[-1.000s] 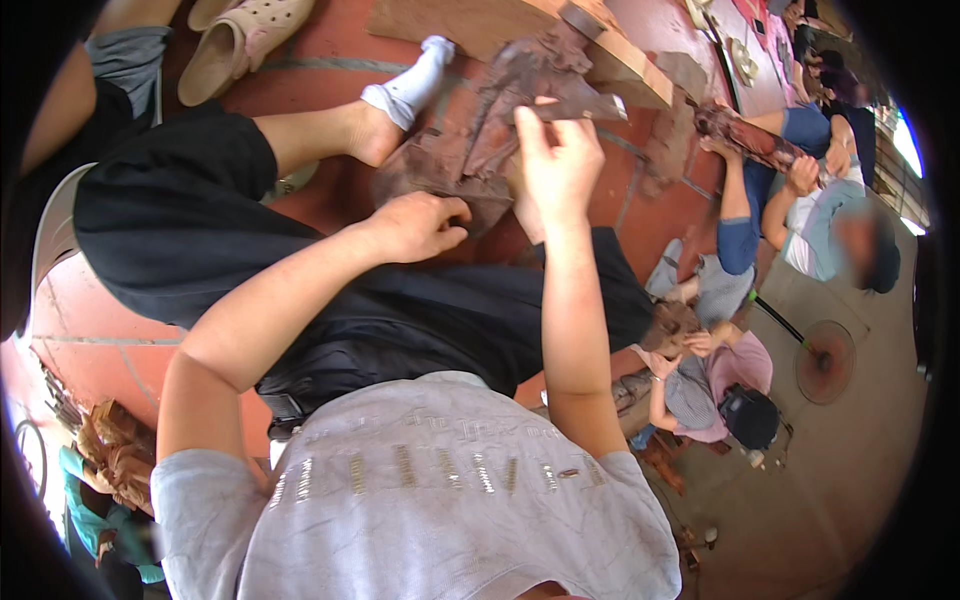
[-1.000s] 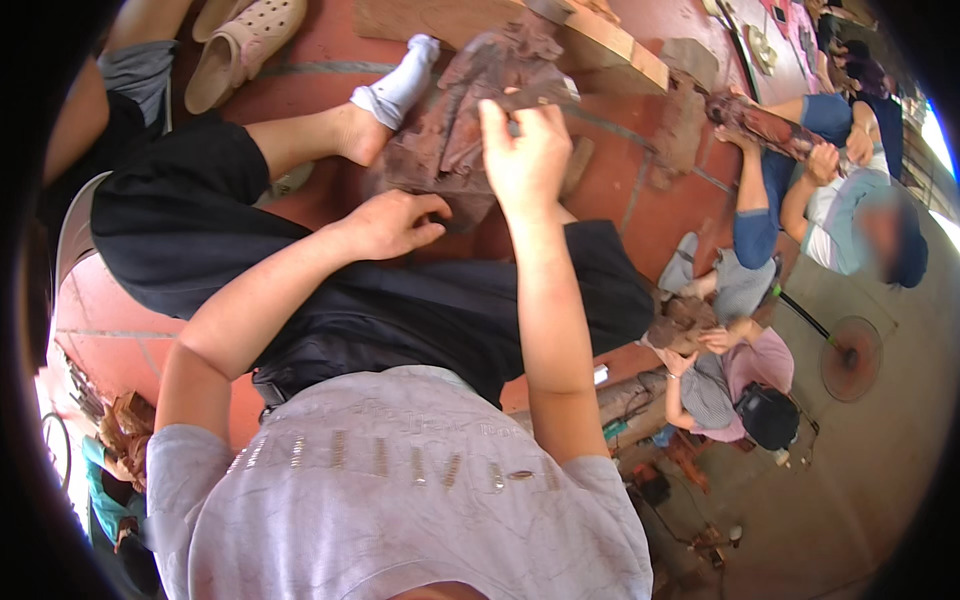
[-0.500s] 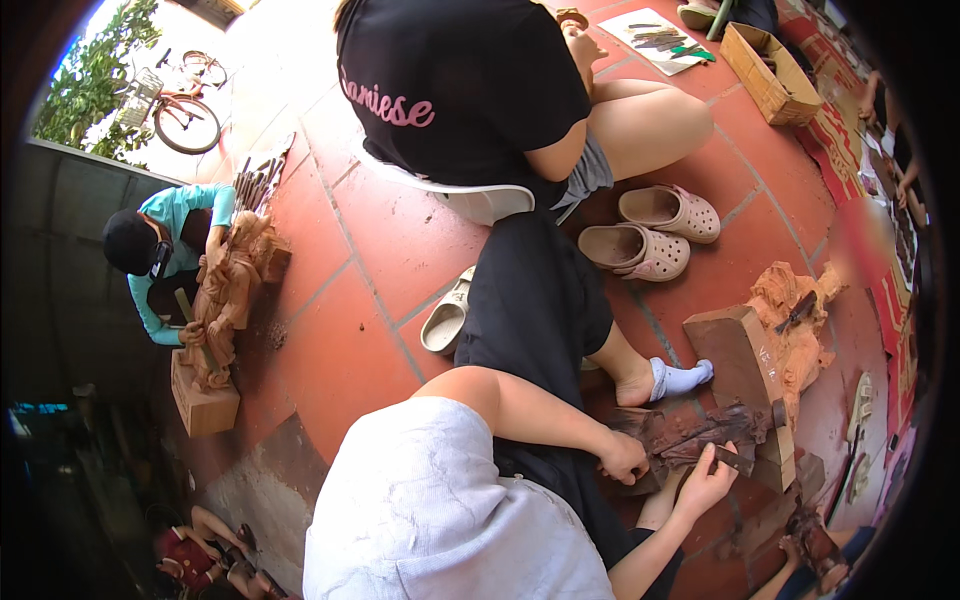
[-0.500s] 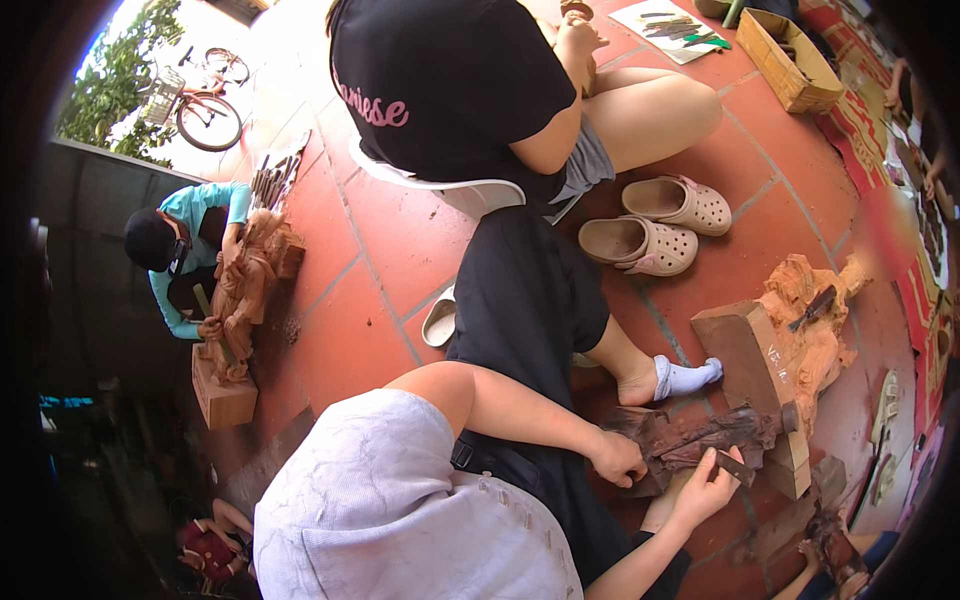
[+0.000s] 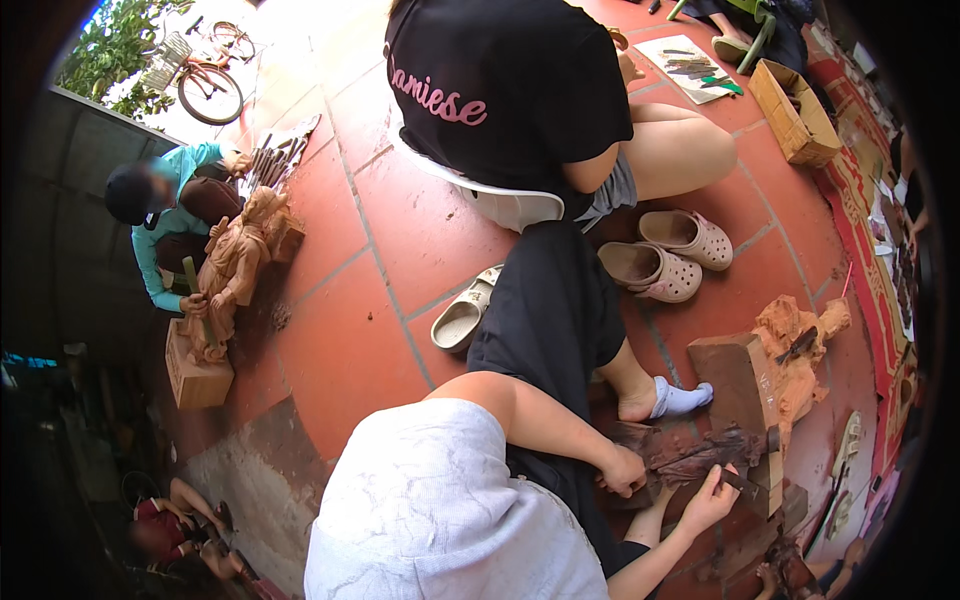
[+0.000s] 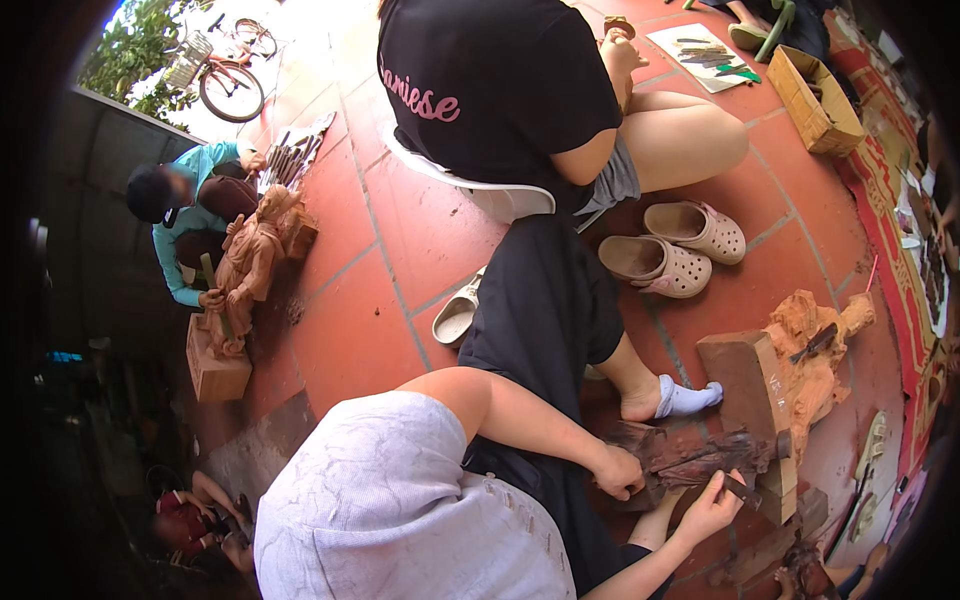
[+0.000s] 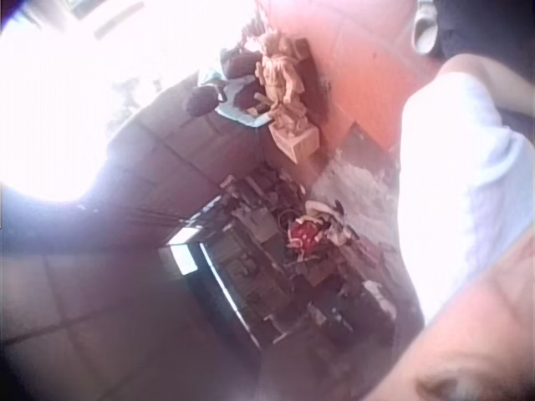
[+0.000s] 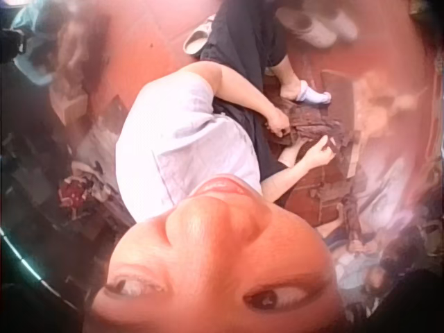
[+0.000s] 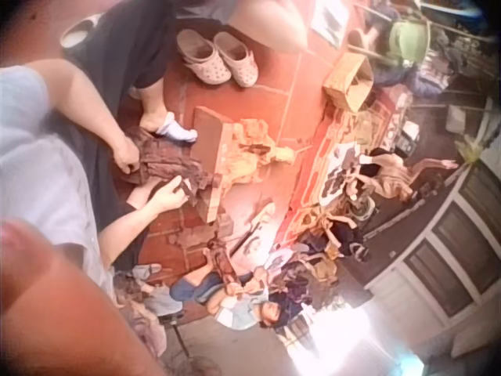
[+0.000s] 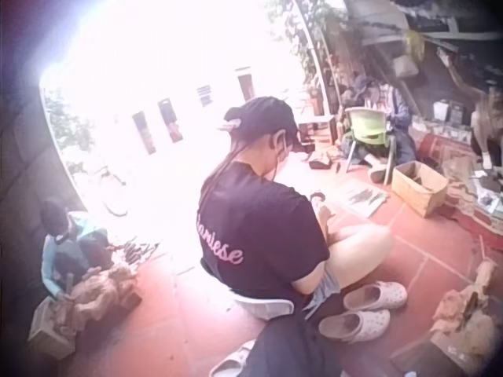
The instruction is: The person carves a piece of wood using a small knife while sitting on the floor. They hold the wood with one hand and use the knife with the other to shape the surface.
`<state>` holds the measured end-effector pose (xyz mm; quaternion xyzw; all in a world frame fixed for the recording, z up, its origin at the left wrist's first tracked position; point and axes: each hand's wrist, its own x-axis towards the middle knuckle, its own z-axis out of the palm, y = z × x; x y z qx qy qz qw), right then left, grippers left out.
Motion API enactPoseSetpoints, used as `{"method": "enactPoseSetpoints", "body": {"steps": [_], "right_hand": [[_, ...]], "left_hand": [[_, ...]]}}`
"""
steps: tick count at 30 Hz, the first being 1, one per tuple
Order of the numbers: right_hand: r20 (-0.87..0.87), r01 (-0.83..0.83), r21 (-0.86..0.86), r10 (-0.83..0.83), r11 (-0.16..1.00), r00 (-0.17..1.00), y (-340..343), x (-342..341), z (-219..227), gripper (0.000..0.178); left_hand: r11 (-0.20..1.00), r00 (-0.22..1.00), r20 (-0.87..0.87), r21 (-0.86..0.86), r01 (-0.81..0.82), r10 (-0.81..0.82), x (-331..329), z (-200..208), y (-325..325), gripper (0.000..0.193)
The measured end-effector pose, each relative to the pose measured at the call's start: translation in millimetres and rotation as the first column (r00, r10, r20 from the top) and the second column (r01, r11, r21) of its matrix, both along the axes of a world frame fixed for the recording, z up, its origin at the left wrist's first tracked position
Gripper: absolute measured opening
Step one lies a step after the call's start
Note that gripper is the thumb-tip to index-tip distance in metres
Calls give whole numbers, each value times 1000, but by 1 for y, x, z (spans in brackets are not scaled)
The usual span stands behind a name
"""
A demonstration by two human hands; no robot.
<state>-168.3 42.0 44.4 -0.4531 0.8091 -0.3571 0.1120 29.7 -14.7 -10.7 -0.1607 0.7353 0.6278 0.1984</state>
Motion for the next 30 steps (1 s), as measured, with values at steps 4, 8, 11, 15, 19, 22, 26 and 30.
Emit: {"method": "enactPoseSetpoints", "body": {"steps": [4,8,11,15,19,22,26,30], "right_hand": [[-226,-79,-89,57,993,972,6,-18,18,22],[-337,-270,27,263,962,904,10,-10,6,20],[-376,-319,24,304,948,875,8,-12,-3,23],[-134,-145,-46,137,988,981,1,-37,-2,24],[-144,-228,-7,224,974,964,6,-27,-4,30],[-257,-304,41,304,952,917,11,-22,-7,30],[-209,-183,24,184,983,960,11,-58,-10,24],[-212,-260,-24,249,965,945,17,-45,-17,27]], "left_hand": [[1000,1000,8,4,-17,17,0,-2,2,24],[1000,1000,9,-4,-11,11,-4,-9,5,24],[999,1000,-5,-35,10,-10,-7,-10,4,24],[999,1000,-11,-49,-12,11,-3,-9,6,24],[999,1000,-9,-24,-27,26,-2,-9,4,23],[999,999,-23,-39,-24,23,-6,-21,9,24],[999,1000,20,-30,-21,22,-5,-7,6,24],[999,999,-25,-41,-20,19,-7,-23,9,26]]}}
